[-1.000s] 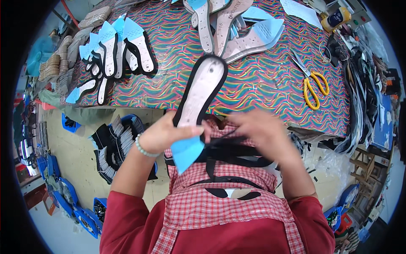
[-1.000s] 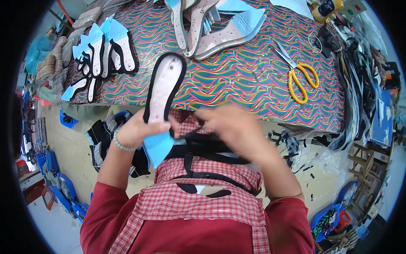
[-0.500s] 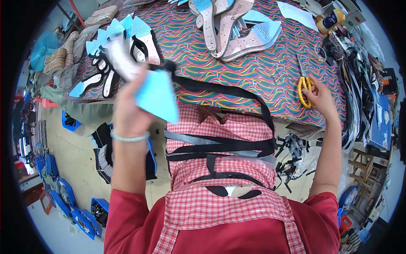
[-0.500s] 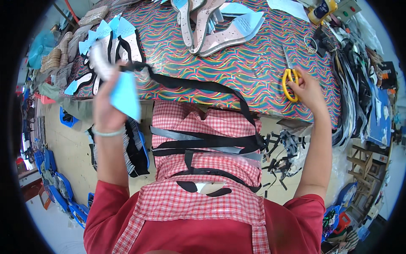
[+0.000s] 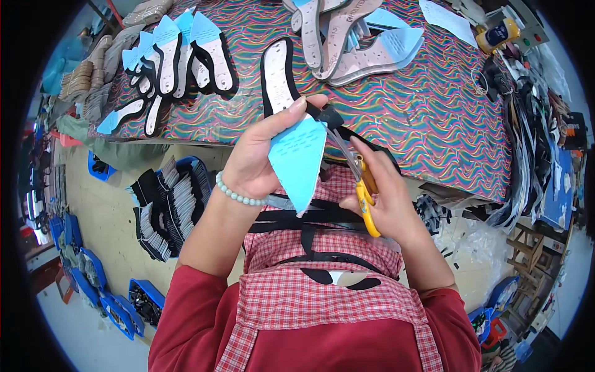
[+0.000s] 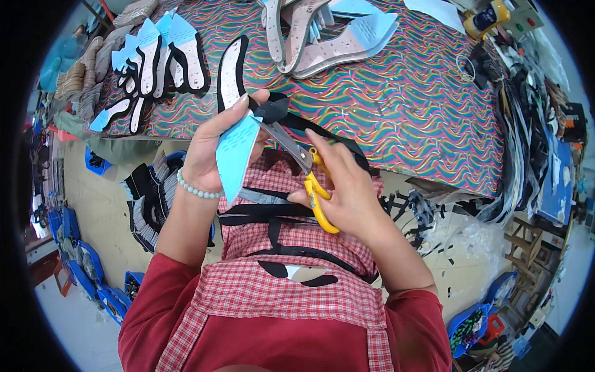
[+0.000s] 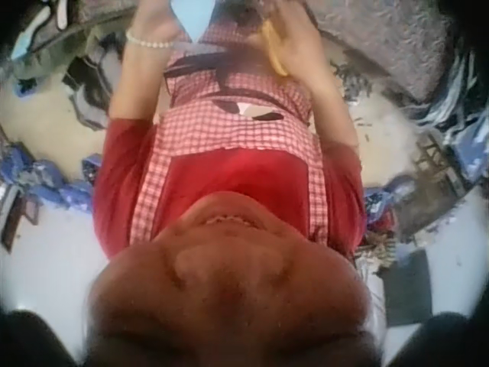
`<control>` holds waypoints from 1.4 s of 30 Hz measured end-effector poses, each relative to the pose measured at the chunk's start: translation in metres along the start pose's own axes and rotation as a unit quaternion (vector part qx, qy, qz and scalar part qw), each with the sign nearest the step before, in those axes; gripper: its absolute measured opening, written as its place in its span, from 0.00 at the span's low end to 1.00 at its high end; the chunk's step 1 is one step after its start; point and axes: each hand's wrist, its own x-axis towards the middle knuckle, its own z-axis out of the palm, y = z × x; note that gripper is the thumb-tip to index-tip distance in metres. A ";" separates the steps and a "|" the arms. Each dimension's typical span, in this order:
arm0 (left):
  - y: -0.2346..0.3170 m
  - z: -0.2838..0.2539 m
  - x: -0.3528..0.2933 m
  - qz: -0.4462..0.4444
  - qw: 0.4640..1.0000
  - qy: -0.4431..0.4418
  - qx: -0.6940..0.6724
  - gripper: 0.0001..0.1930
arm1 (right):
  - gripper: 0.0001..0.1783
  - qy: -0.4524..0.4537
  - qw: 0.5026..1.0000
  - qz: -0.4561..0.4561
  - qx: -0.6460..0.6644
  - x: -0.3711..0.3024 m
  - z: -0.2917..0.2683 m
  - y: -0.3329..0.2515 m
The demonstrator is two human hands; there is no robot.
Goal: The person assembles slipper components by hand, attaching a black elastic strap to the sides of a light blue and pink slipper sole. They repeatedly pick up a sole, thread the strap through the designated holes, and place the finished unit on a pile on the table.
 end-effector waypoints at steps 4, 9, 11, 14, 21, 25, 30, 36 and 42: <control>0.002 0.008 0.006 0.045 0.990 0.099 0.091 0.18 | 0.43 0.069 0.992 -0.033 -0.096 0.003 -0.008 0.015; -0.009 0.002 0.011 0.115 0.958 0.089 0.246 0.19 | 0.38 0.195 0.932 0.015 -0.305 0.004 -0.075 0.054; -0.015 0.006 0.011 0.137 0.932 0.071 0.327 0.19 | 0.29 0.199 0.862 -0.039 -0.465 0.001 -0.103 0.064; -0.036 0.004 0.013 0.167 0.907 0.045 0.384 0.19 | 0.18 0.184 0.977 0.025 -0.108 0.008 -0.076 0.035; -0.014 0.020 -0.014 0.246 0.919 -0.059 0.301 0.35 | 0.09 0.089 0.988 -0.126 -0.017 0.009 0.009 0.009; -0.002 0.034 -0.028 0.258 0.894 -0.077 0.359 0.36 | 0.09 0.071 0.988 -0.131 -0.046 -0.007 0.027 0.012; -0.022 0.033 -0.026 0.278 0.904 -0.068 0.317 0.32 | 0.13 -0.045 0.956 0.069 0.283 -0.021 0.044 0.017; 0.012 0.022 -0.057 0.375 0.824 -0.060 0.422 0.21 | 0.13 -0.073 0.956 -0.015 0.283 0.001 0.018 0.002; 0.135 0.006 -0.034 0.573 0.253 -0.022 0.779 0.10 | 0.20 0.127 0.979 0.005 -0.162 0.078 -0.029 0.008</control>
